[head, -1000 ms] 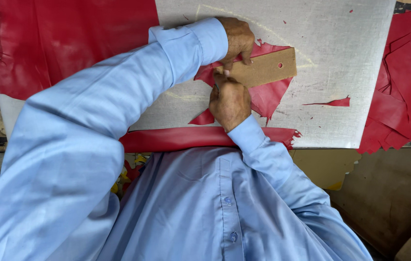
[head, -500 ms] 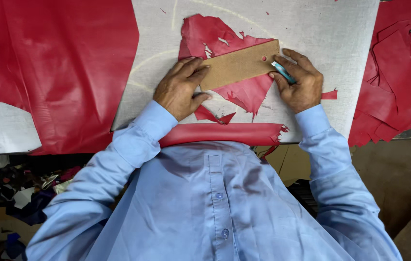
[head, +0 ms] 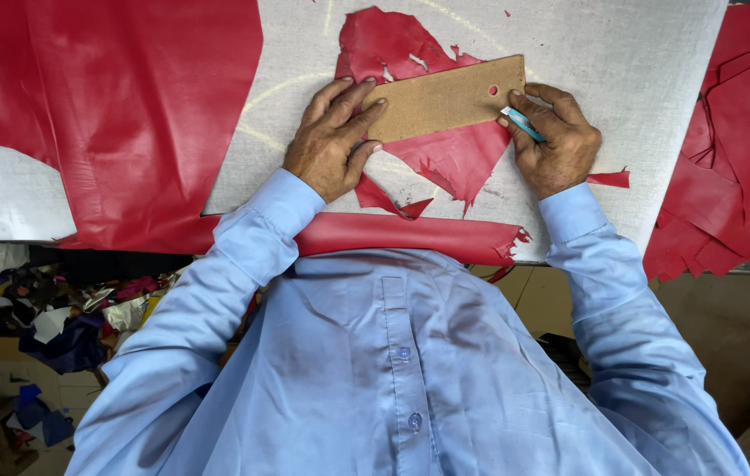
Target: The person lays out a large red leather sheet on a work table, positions a cardboard pattern on top, and uses a utility knife to cut the leather along the pattern's edges. The person then cuts smaller pieces using a smaller cardboard template.
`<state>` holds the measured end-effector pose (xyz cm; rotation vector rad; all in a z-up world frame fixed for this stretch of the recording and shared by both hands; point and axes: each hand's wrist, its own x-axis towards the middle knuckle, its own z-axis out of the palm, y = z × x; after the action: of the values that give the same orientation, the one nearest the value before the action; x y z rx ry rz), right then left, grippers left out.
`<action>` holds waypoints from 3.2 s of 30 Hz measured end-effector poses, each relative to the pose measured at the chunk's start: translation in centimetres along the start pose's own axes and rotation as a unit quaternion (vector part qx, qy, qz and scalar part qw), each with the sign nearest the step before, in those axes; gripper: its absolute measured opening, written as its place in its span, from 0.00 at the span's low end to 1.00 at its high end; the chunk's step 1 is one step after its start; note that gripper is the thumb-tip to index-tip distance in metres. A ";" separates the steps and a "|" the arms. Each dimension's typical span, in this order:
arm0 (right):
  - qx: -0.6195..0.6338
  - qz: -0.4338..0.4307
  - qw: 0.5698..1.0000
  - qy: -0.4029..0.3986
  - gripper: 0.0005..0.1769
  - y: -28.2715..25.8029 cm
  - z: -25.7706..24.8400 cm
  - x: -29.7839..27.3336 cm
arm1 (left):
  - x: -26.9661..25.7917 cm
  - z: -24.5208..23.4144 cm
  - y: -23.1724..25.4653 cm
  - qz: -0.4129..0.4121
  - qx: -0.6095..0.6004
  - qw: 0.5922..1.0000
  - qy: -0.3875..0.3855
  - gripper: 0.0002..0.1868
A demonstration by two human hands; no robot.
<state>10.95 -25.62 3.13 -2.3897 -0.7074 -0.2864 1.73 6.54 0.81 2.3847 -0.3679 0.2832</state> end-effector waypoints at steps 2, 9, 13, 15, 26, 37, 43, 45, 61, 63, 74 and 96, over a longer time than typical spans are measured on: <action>-0.002 0.002 1.000 0.002 0.18 -0.1 0.0 0.1 | 0.2 0.0 0.0 0.002 0.001 1.000 -0.001 0.26; 0.034 -0.011 0.999 -0.029 0.18 -0.9 -1.2 0.9 | 1.4 -0.8 -0.1 0.004 0.027 0.999 -0.017 0.18; -0.029 0.021 0.995 -0.091 0.10 -1.9 -3.1 2.5 | 4.0 -1.0 -0.1 0.007 0.119 0.986 -0.113 0.13; 0.049 -0.028 0.983 -0.177 0.12 -3.2 -2.7 3.1 | 5.4 -0.8 0.2 0.013 0.108 0.982 -0.157 0.23; 0.057 -0.278 0.947 -0.149 0.18 -8.4 5.8 4.5 | 11.9 0.1 -0.9 -0.109 0.117 0.916 -0.367 0.20; -0.057 -0.210 0.958 -0.189 0.23 1.9 -1.7 4.2 | 12.0 0.0 0.4 -0.146 0.109 0.916 -0.358 0.19; -0.144 -0.107 0.963 -0.199 0.16 8.1 -8.5 3.6 | 7.3 -0.1 2.8 0.006 0.159 0.958 -0.239 0.28; -0.124 -0.052 0.969 -0.206 0.15 6.6 -9.1 3.9 | 4.3 0.2 3.8 -0.002 0.138 0.971 -0.198 0.29; 0.046 0.151 0.985 -0.074 0.13 3.2 -5.3 2.0 | 3.6 -2.4 2.4 -0.123 0.081 0.966 -0.214 0.83; 0.139 0.203 0.967 -0.063 0.09 4.3 -10.9 0.4 | 3.6 -2.0 2.5 -0.129 0.096 0.959 -0.234 0.82; -0.170 0.148 0.972 0.062 0.20 2.0 -13.7 -7.0 | 0.7 -1.8 5.5 0.044 0.029 0.989 -0.141 0.54; 0.062 0.298 0.951 0.059 0.17 4.8 -15.7 -8.5 | -4.1 1.1 4.8 0.168 -0.041 0.950 -0.261 0.08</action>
<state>6.06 -42.10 9.93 -2.3139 0.0663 -0.1187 -3.66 3.09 1.70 2.2779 -1.0151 -0.2191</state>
